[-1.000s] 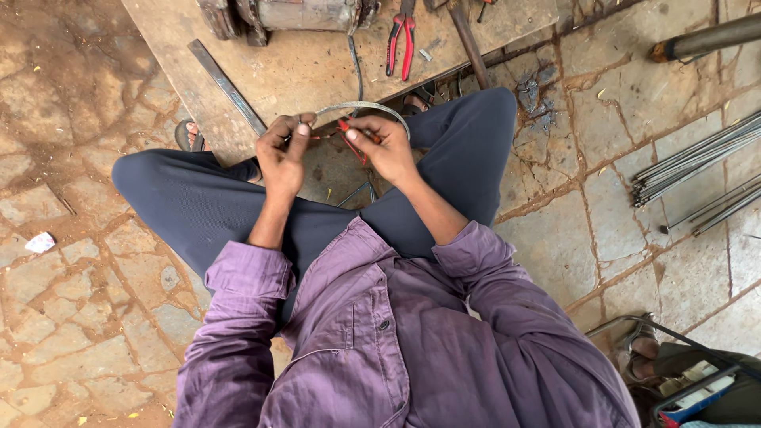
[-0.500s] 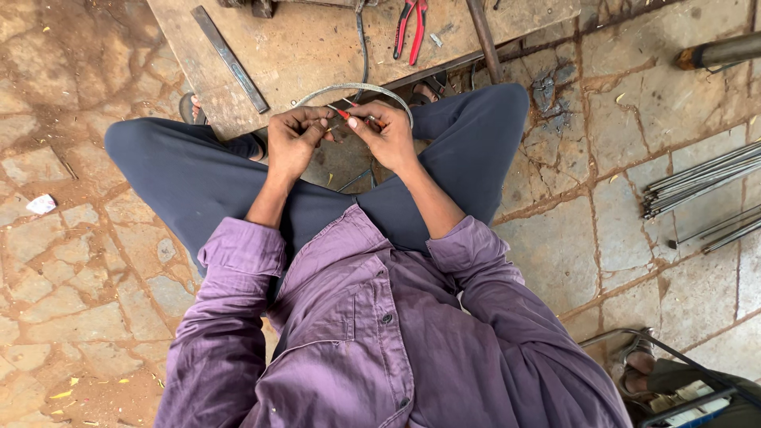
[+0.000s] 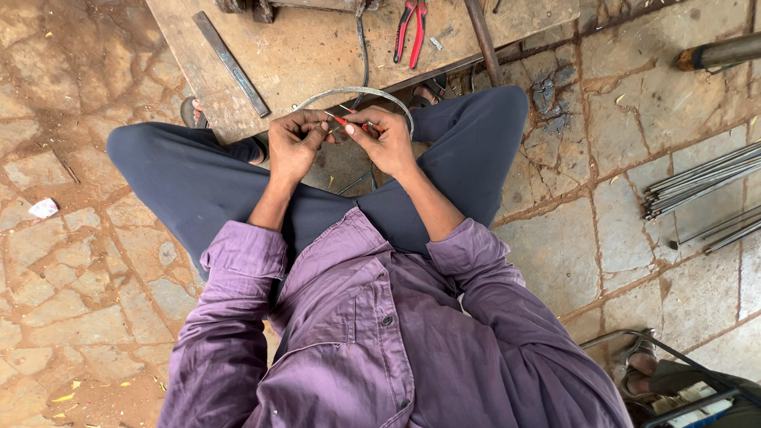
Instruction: The person repairs a water pump by stripping wires and making electrical connections. The person uses pliers to strip and twist electrical wires together while the pump unit sits on a wooden surface.
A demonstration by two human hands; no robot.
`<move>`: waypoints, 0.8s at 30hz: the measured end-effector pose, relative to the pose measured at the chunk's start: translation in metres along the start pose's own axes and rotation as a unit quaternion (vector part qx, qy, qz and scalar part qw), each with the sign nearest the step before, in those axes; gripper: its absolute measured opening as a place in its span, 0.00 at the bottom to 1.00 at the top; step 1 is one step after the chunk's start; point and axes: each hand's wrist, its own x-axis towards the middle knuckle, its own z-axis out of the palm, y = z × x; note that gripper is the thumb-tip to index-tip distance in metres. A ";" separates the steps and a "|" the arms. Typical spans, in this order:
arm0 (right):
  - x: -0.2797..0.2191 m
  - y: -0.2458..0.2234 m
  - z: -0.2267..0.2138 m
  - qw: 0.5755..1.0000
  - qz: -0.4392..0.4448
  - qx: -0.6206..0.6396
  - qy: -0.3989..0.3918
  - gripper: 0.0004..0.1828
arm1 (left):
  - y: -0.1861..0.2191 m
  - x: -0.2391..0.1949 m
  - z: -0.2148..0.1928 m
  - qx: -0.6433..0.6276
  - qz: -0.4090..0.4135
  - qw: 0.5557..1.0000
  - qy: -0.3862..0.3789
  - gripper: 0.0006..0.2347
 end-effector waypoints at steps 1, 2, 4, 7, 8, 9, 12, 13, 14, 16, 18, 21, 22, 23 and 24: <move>0.000 -0.001 0.000 1.000 -0.002 -0.007 0.004 0.07 | 0.001 0.000 0.000 -0.004 0.004 1.000 0.001 0.06; 0.000 -0.002 0.000 1.000 -0.005 -0.013 0.009 0.07 | 0.001 0.000 0.000 -0.008 0.008 1.000 0.003 0.06; 0.001 -0.005 -0.003 0.999 -0.048 -0.012 0.009 0.07 | 0.004 -0.001 0.000 -0.016 -0.005 1.000 -0.002 0.06; 0.001 -0.008 -0.004 0.999 -0.047 -0.025 0.005 0.07 | 0.006 -0.001 0.001 -0.032 0.006 0.999 -0.002 0.05; 0.002 -0.010 -0.004 0.999 -0.037 -0.032 0.004 0.07 | 0.007 -0.001 0.002 -0.037 0.015 0.999 -0.001 0.05; 0.002 -0.011 -0.004 0.999 -0.038 -0.032 0.005 0.07 | 0.008 -0.002 0.002 -0.031 0.005 1.000 0.003 0.05; 0.002 -0.016 -0.004 0.998 -0.049 -0.034 0.006 0.06 | 0.011 -0.003 0.002 -0.023 -0.002 1.000 0.006 0.05; 0.003 -0.019 -0.005 0.998 -0.057 -0.035 0.004 0.06 | 0.010 -0.002 0.002 -0.028 0.012 1.000 0.002 0.05; 0.002 -0.022 -0.006 0.997 -0.065 -0.037 0.003 0.05 | 0.010 -0.002 0.003 -0.033 0.025 0.999 -0.003 0.05; 0.001 -0.029 -0.006 0.995 -0.078 -0.058 0.005 0.04 | 0.007 -0.002 0.002 -0.022 -0.002 1.000 -0.004 0.06; 0.000 -0.038 -0.005 0.993 -0.093 -0.075 0.009 0.04 | 0.004 -0.002 0.001 -0.016 -0.017 1.000 -0.014 0.05; -0.002 -0.051 -0.003 0.988 -0.116 -0.105 0.017 0.05 | -0.002 0.001 0.003 -0.018 -0.038 0.998 -0.036 0.03; -0.002 -0.054 -0.003 0.985 -0.120 -0.125 0.021 0.06 | -0.004 0.001 0.005 -0.021 -0.054 0.998 -0.040 0.03; -0.003 -0.056 -0.003 0.981 -0.124 -0.145 0.024 0.07 | -0.007 0.001 0.006 -0.024 -0.070 0.996 -0.043 0.04; -0.003 -0.057 -0.002 0.980 -0.118 -0.157 0.029 0.07 | -0.010 0.001 0.006 -0.033 -0.074 0.996 -0.043 0.04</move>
